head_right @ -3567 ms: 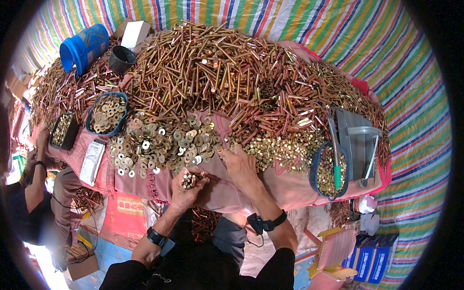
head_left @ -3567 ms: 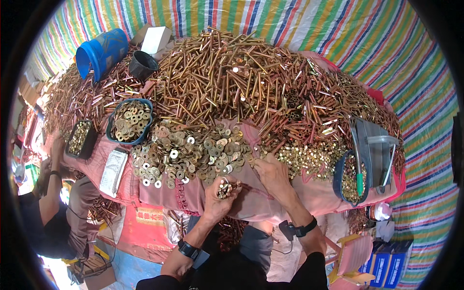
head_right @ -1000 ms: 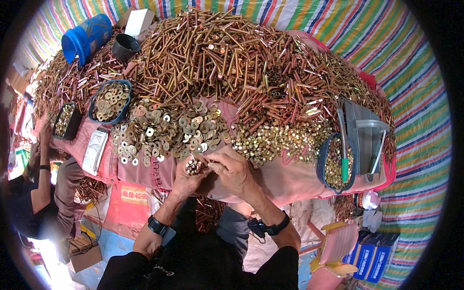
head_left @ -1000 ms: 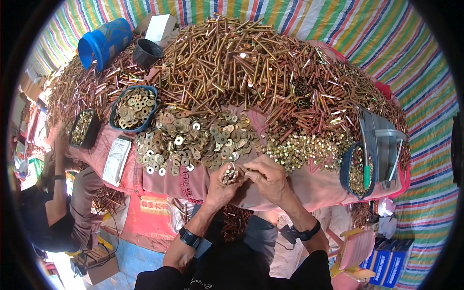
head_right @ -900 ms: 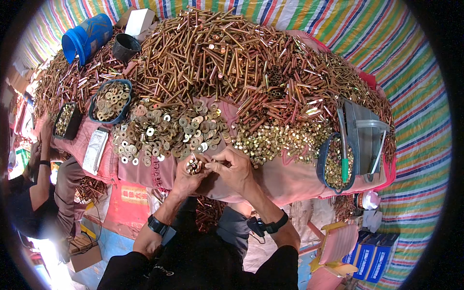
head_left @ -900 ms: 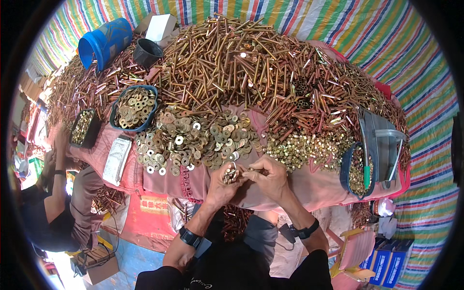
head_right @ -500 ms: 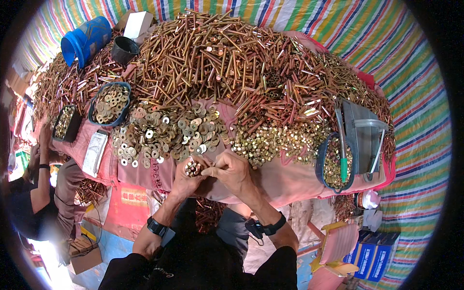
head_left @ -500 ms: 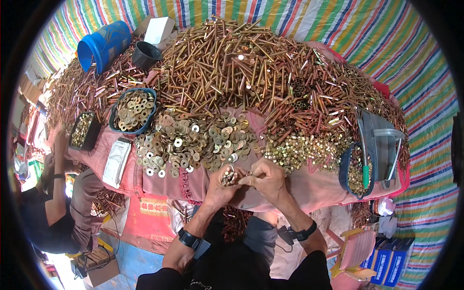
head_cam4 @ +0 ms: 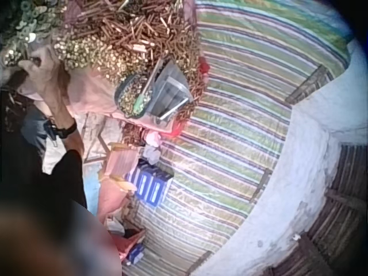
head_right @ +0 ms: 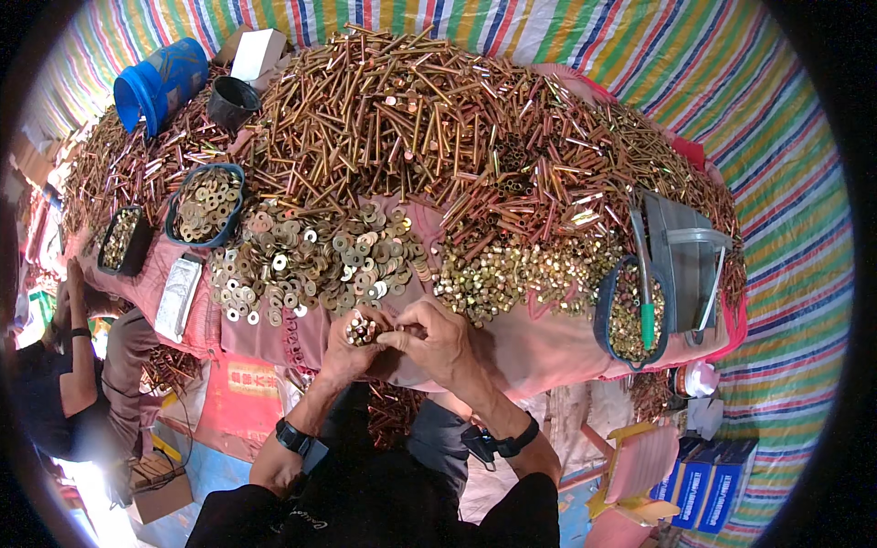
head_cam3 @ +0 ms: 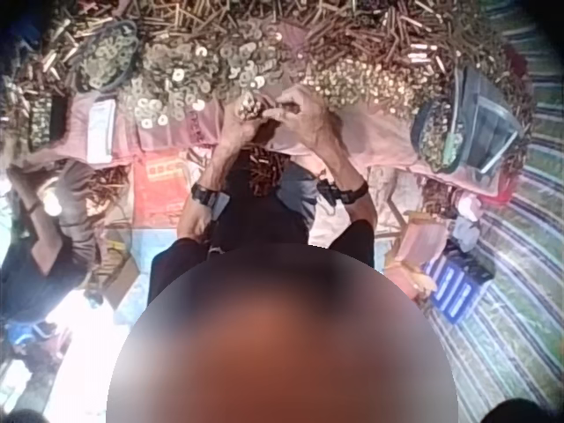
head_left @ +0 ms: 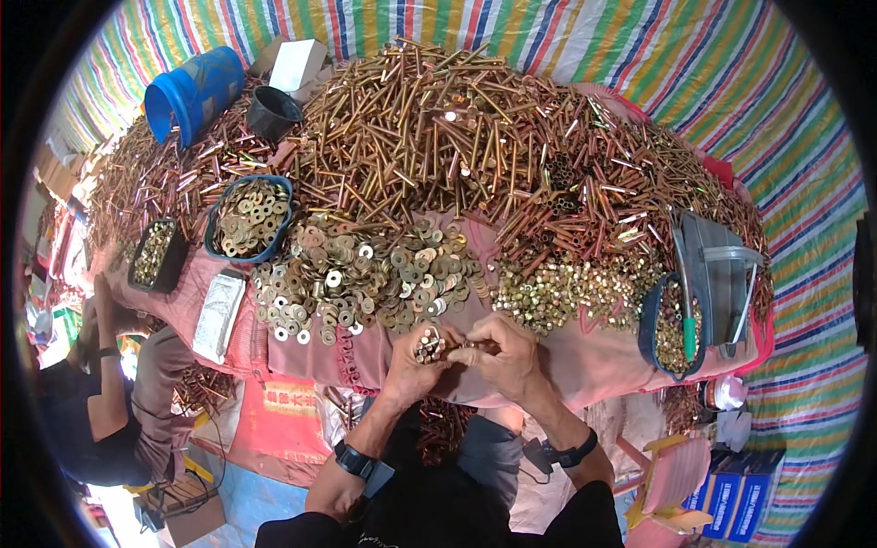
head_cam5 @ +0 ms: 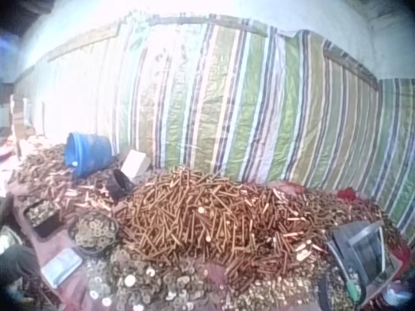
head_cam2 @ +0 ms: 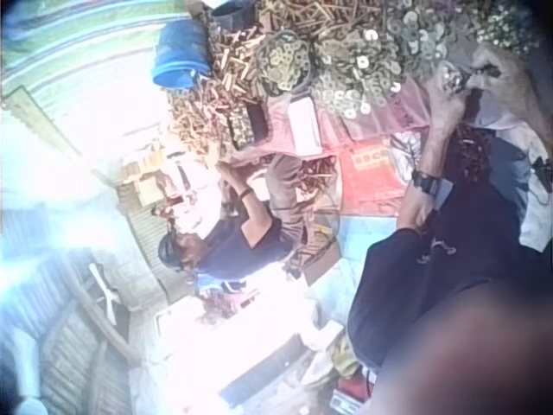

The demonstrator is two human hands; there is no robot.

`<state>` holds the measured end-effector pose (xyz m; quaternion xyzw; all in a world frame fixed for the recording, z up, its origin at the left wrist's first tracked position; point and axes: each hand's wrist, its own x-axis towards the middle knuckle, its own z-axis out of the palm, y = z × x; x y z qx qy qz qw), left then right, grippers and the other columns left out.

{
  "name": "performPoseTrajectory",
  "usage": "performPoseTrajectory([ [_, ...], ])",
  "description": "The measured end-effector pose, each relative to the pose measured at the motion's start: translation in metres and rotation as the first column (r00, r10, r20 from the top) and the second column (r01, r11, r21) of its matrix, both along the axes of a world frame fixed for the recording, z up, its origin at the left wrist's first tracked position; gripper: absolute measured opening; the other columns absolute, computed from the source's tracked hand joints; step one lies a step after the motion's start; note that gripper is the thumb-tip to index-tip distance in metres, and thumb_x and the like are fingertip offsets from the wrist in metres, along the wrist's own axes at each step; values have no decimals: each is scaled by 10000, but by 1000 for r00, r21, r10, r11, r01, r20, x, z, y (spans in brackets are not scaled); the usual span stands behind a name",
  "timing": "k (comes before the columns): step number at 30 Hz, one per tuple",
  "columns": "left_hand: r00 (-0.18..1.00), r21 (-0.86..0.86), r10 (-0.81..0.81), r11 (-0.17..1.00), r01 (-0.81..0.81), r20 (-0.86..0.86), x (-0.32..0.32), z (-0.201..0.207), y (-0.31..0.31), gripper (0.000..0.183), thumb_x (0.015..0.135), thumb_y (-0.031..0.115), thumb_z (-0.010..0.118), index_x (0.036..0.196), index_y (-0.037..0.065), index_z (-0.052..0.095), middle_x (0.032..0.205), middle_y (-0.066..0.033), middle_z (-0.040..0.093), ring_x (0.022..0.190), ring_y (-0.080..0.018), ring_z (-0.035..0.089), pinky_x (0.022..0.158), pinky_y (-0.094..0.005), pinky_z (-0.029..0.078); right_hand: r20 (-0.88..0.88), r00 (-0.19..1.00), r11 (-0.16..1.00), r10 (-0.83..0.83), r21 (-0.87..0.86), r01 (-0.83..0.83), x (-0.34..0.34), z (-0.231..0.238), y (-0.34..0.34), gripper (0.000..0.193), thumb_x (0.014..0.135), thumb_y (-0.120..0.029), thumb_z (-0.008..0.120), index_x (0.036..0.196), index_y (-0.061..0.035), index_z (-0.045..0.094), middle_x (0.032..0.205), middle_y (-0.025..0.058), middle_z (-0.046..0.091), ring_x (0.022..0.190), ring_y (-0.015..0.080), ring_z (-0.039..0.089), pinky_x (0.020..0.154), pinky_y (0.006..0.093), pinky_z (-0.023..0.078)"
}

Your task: The person sorts metal components by hand from a large pile on a table. The person picks up metal tubes and washers, moves them between different containers and piles, and handles them one by one.

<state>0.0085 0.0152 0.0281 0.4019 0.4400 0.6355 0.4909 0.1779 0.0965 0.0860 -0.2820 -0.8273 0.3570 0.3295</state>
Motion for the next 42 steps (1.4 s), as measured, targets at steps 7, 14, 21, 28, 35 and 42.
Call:
performPoseTrajectory([
  [7, 999, 53, -5, 999, 3, 48, 1, -5, 1, 193, 868, -157, 609, 963, 11, 618, 1029, -70, 668, 929, -136, 620, 861, -274, 508, -87, 996, 995, 6, 95, 3, -4, -10, 0, 264, 853, -116, 883, 992, -18, 681, 903, 92, 695, 795, 164, 707, 667, 303, 567],
  [14, 991, -88, 73, 993, -83, -112, 3, -4, -6, 206, 903, -63, 736, 1079, 13, 661, 1010, -29, 677, 894, -120, 619, 844, -280, 509, -11, 998, 798, -67, -601, 47, 20, -5, 17, 179, 980, -182, 776, 978, -8, 736, 838, 55, 732, 681, 83, 677, 586, 266, 550],
  [21, 904, 68, 223, 975, -213, -365, 5, -5, -5, 498, 884, -66, 757, 1363, 28, 657, 1029, -33, 678, 913, -119, 626, 840, -280, 532, 276, 960, 978, -47, -181, 100, -6, -22, 34, 138, 916, -135, 746, 963, -5, 736, 903, 191, 728, 840, 415, 714, 769, 481, 564],
  [28, 950, 20, 305, 952, -305, -70, 20, -1, -11, 475, 890, -107, 730, 1339, 28, 655, 967, -24, 675, 907, -81, 634, 746, -254, 550, 268, 951, 971, -151, 221, 92, -29, -47, 54, 210, 928, -44, 703, 1124, 25, 670, 958, 210, 616, 848, 412, 652, 722, 476, 528],
  [35, 935, -95, 355, 930, -355, -14, 25, -7, 2, 241, 902, -57, 806, 1031, 23, 619, 906, -9, 689, 764, -77, 633, 686, -260, 560, 145, 975, 945, -166, 305, 116, -25, -54, 63, 199, 944, -74, 707, 1121, 13, 687, 896, 183, 668, 787, 362, 677, 691, 424, 545],
  [42, 965, -124, 264, 957, -262, -1, 26, -16, 9, 210, 882, -21, 836, 1003, 25, 669, 888, 38, 667, 796, -40, 591, 696, -219, 495, -236, 966, 524, -102, -839, -149, 10, -13, 37, 192, 1058, -197, 676, 1074, -7, 700, 831, 38, 709, 563, 69, 623, 474, 201, 471],
])
